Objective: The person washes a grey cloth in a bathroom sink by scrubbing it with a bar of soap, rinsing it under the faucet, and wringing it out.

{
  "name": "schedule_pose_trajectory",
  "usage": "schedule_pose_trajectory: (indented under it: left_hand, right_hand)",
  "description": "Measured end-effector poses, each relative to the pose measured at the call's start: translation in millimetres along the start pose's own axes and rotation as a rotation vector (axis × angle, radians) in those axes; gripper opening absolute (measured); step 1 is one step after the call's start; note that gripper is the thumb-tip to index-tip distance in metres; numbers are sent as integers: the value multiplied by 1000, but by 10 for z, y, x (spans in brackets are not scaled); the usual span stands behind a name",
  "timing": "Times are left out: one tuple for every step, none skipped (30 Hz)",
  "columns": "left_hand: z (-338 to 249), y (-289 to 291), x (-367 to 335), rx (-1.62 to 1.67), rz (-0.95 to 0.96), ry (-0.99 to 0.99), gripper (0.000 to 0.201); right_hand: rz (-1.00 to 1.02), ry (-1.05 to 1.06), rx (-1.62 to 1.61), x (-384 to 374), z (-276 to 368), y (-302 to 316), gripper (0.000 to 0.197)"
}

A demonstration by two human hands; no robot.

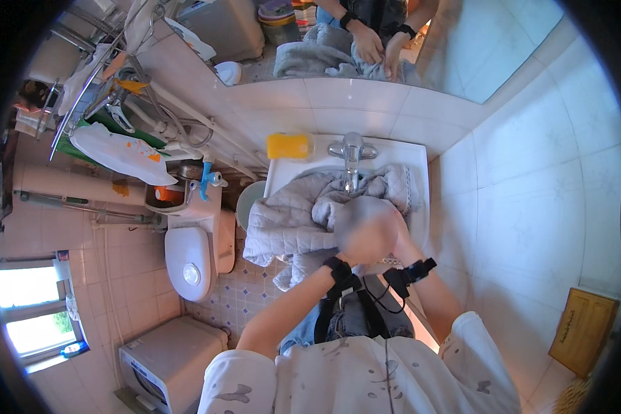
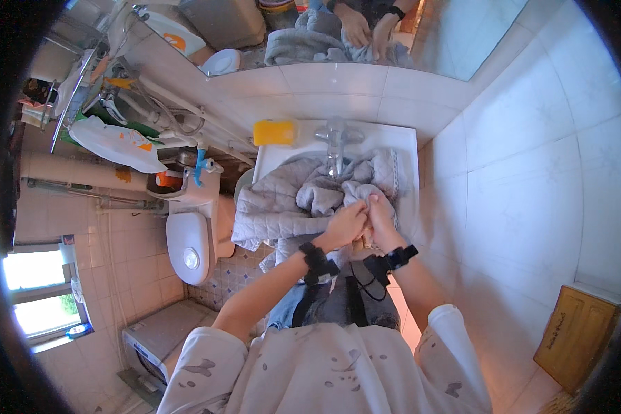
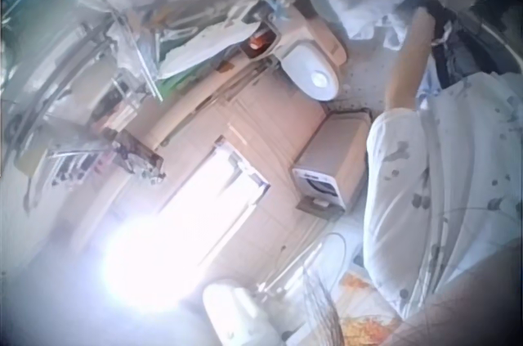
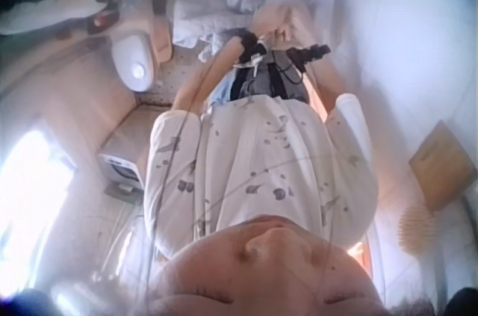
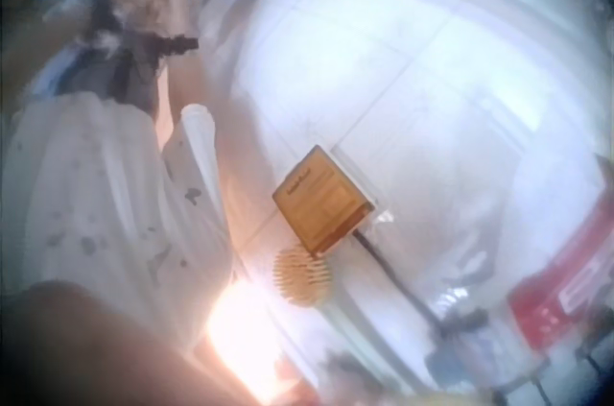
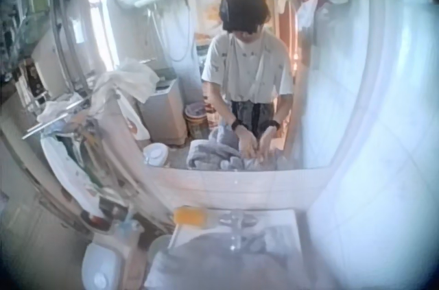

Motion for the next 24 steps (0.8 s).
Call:
schedule_pose_trajectory:
  left_hand:
    - [-177,278,107,-179,-176,-66,22]
    - [-183,308,175,-172,-240,-177,21]
    - [-204,279,200,-164,-296,-313,20]
    - [-145,185,193,-104,-266,-394,20]
    - [-73,92,191,-41,-229,-472,20]
    - [-65,-27,189,-6,-99,-408,21]
    - [-161,-117,216,26,33,-352,23]
    - [-191,-218,229,56,165,-294,24]
    - [-163,-202,226,95,194,-297,27]
    - [-30,-117,187,180,117,-332,24]
    - [200,-14,135,260,30,-360,22]
    - [359,128,135,338,-58,-385,20]
    - [357,266,152,211,-144,-279,32]
    - [297,320,152,184,-232,-254,39]
    - [250,400,188,151,-327,-224,47]
    - [230,471,218,117,-423,-194,54]
    - [183,404,190,31,-375,-188,55]
    - [149,341,149,-54,-328,-181,56]
    - [124,281,108,-138,-281,-175,57]
    - [157,239,58,-118,-233,-177,51]
    - [171,201,17,-99,-185,-180,46]
    - [193,170,-17,-80,-138,-180,41]
    - [234,175,-30,-44,-133,-162,37]
    - [260,182,-50,10,-123,-149,33]
  right_hand:
    - [-14,-43,-32,153,11,-177,23]
    - [-30,-83,-62,321,48,-363,23]
    - [-23,-57,-18,339,121,-338,24]
    - [-12,-40,22,349,160,-331,24]
    - [-17,-125,-57,394,155,-317,24]
    - [-30,-211,-139,456,203,-263,24]
    - [-45,-287,-223,495,243,-190,25]
    - [0,-255,-209,477,294,-121,26]
    - [49,-222,-194,485,325,-70,27]
    - [98,-199,-177,516,336,-40,28]
    - [67,-217,-90,540,312,13,23]
    - [83,-232,-98,576,319,-49,22]
    - [77,-233,-103,657,414,-34,22]
    - [70,-234,-108,704,468,-6,22]
    - [55,-238,-143,715,472,5,22]
    - [40,-242,-178,726,476,18,21]
    - [25,-247,-214,737,477,30,21]
    - [46,-242,-231,746,515,-16,20]
    - [67,-238,-248,756,554,-62,19]
    - [87,-234,-265,766,593,-117,18]
    - [85,-177,-197,775,676,-163,18]
    - [84,-122,-129,785,752,-237,18]
    - [83,-67,-61,796,819,-305,17]
    - [57,-4,-5,803,903,-316,18]
Point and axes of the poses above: each hand's wrist, its own x-axis away from the middle knuckle, its own y-axis out of the back of the hand, z = x × y, the point moved 10 cm from there along -x, towards the middle knuckle
